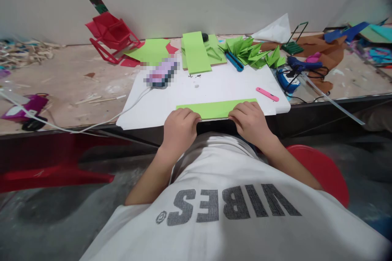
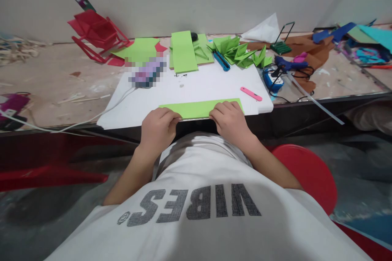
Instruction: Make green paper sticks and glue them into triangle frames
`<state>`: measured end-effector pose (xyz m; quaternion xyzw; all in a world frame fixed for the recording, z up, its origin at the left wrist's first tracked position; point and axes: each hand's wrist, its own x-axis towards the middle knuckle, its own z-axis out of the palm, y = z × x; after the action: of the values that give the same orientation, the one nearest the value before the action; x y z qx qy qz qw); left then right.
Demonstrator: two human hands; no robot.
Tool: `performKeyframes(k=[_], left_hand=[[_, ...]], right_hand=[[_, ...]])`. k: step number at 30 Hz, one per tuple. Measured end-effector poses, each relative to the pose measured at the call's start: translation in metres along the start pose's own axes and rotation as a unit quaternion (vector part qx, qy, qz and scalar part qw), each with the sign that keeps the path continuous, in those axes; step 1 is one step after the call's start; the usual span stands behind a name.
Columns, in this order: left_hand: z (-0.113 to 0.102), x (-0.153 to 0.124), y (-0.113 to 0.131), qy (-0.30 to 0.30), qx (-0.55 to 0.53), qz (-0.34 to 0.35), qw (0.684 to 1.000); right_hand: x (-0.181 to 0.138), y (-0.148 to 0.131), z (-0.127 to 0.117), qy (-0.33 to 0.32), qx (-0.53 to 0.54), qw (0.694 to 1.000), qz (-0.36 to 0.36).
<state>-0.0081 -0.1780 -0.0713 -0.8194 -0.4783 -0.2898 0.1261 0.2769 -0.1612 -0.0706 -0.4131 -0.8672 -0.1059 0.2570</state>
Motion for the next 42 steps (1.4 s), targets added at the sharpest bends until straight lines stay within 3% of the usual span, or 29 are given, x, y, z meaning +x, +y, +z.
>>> performKeyframes(k=[4, 11, 15, 24, 32, 42], left_hand=[[-0.002, 0.002, 0.003, -0.015, 0.014, -0.034, 0.999], [-0.005, 0.001, 0.012, -0.046, 0.02, -0.02, 0.999], [0.005, -0.005, 0.025, -0.065, -0.037, -0.006, 0.997], [0.023, -0.008, 0.047, -0.072, -0.063, 0.032, 0.995], [0.017, -0.007, 0.045, -0.088, -0.069, 0.012, 0.994], [0.006, -0.016, 0.018, -0.068, -0.041, -0.011, 0.997]], right_hand=[[0.002, -0.001, 0.004, 0.004, -0.013, 1.0, 0.009], [-0.001, 0.001, 0.008, 0.006, 0.008, 1.0, 0.013], [-0.008, -0.008, 0.011, 0.007, 0.043, 0.999, 0.02], [-0.013, -0.039, 0.02, -0.021, 0.004, 1.0, 0.015], [-0.024, -0.03, 0.018, -0.014, 0.018, 0.997, 0.069], [-0.052, -0.003, 0.006, 0.027, -0.04, 0.989, 0.138]])
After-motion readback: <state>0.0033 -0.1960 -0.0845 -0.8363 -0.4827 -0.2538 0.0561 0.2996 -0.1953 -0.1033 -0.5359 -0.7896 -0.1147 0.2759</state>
